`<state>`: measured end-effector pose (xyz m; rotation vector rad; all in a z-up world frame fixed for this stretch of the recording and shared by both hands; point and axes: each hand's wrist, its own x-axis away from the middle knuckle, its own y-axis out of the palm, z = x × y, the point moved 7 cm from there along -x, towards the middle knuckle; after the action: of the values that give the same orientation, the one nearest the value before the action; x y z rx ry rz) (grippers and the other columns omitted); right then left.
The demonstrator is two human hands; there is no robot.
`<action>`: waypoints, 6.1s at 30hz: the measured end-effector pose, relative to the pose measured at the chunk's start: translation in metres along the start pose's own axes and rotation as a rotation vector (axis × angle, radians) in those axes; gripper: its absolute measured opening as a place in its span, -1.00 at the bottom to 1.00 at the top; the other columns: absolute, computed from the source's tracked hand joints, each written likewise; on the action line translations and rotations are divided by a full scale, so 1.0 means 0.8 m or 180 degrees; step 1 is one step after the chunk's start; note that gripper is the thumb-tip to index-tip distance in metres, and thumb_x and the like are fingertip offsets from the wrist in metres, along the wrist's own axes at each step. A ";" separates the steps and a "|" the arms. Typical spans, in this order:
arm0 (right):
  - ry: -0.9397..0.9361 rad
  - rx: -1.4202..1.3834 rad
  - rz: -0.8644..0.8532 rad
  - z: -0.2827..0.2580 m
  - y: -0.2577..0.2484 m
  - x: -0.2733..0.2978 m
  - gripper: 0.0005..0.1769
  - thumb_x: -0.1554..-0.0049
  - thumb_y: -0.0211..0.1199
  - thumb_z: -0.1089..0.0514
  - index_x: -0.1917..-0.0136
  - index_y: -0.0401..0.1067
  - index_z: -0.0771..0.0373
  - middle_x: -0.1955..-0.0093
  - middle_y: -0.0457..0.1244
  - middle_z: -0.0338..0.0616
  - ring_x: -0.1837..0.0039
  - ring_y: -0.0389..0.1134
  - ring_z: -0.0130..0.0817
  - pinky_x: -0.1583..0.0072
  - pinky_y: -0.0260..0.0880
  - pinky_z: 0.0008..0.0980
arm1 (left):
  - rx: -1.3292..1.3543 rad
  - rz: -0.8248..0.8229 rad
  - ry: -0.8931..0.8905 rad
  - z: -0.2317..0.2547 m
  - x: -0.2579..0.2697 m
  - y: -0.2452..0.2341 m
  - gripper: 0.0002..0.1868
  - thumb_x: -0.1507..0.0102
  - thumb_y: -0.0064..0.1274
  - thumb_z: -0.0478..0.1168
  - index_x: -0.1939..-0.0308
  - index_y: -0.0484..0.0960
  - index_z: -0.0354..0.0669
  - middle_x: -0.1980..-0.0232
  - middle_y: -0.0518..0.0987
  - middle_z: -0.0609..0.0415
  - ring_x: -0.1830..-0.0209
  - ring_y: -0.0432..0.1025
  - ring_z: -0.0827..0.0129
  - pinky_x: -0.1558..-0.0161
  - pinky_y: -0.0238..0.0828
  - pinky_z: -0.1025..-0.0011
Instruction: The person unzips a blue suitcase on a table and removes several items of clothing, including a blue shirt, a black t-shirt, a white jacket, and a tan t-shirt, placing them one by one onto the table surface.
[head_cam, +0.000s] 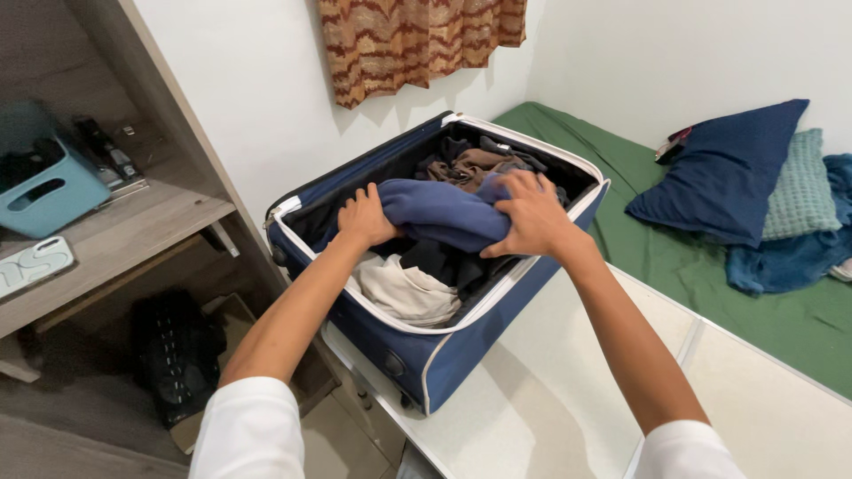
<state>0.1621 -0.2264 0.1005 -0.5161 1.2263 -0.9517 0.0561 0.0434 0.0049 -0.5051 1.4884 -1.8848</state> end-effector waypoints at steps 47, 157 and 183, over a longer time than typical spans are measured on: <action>0.2274 -0.1661 -0.1194 0.059 -0.005 0.209 -0.02 0.29 0.52 0.06 -0.39 0.26 0.02 -0.13 0.38 0.04 -0.19 0.39 0.08 -0.21 0.37 -0.09 | 0.0119 -0.0052 0.2326 0.144 0.056 0.006 -0.03 0.07 0.41 0.16 -0.37 0.40 0.06 -0.18 0.58 -0.07 -0.23 0.38 -0.01 -0.21 0.29 0.06; 0.5719 0.0472 -0.0540 -0.023 -0.166 0.926 -0.15 -0.19 0.22 0.01 -0.63 -0.05 0.20 -0.59 -0.10 0.37 -0.52 0.05 0.36 -0.45 0.15 0.11 | 0.1043 -0.3386 0.4847 0.698 0.663 0.483 0.10 -0.34 0.06 0.20 -0.56 -0.25 -0.46 -0.49 0.09 -0.55 -0.48 0.13 -0.24 -0.44 0.09 0.16; 0.5941 0.0516 -0.1799 -0.142 -0.259 0.927 0.15 0.15 0.50 -0.07 -0.60 -0.02 -0.40 -0.72 -0.35 0.05 -0.69 -0.37 0.18 -0.46 -0.20 0.52 | 0.0314 -0.1632 0.5342 0.857 0.670 0.458 -0.22 -0.27 0.07 0.22 -0.54 0.12 0.54 -0.69 -0.11 0.07 -0.65 -0.28 -0.25 -0.47 -0.21 -0.34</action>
<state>0.0174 -0.9375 -0.1809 0.4255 2.6285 -2.1405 0.2357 -0.8574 -0.2145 1.2219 2.2308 -2.9240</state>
